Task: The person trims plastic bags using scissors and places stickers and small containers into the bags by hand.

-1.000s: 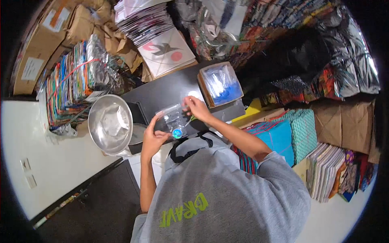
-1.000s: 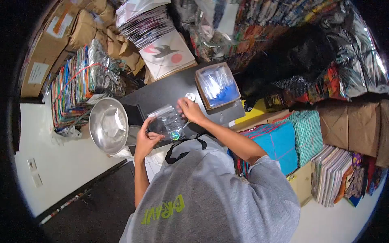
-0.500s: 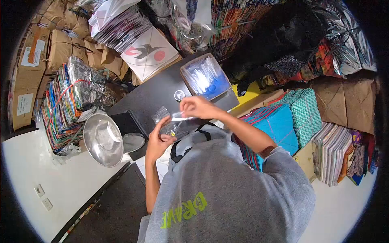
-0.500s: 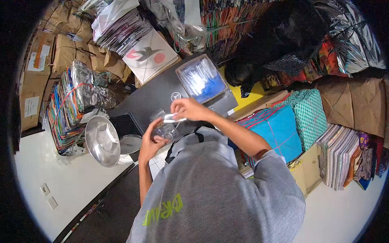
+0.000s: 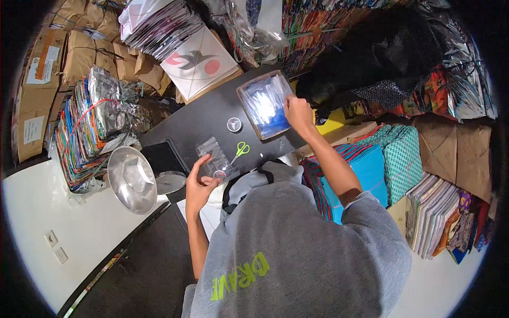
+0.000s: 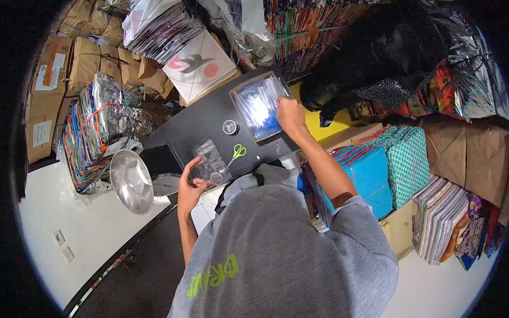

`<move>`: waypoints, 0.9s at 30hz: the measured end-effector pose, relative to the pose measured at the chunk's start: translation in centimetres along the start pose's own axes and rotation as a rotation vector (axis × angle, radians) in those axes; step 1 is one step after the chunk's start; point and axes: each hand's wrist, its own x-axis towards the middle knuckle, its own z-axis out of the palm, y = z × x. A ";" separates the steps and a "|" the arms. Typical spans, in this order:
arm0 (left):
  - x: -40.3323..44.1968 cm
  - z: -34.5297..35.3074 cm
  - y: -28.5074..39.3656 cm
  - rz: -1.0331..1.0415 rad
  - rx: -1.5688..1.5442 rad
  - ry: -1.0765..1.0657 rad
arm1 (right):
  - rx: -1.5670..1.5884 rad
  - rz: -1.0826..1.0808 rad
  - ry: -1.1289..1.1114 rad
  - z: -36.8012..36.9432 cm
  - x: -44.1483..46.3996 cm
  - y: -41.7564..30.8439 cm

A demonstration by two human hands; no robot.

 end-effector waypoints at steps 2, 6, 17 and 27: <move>-0.1 0.0 0.2 -0.009 0.015 0.015 | 0.013 0.002 0.013 1.1 0.6 -0.1; -0.2 0.1 0.0 -0.009 -0.007 0.055 | 0.231 -0.089 0.161 2.6 1.4 -0.1; -0.4 0.5 0.2 -0.047 0.004 0.084 | 0.291 -0.194 0.226 2.7 -0.7 -1.2; -0.8 0.5 -0.4 -0.027 -0.033 0.031 | 0.288 -0.177 0.116 2.3 0.1 -0.7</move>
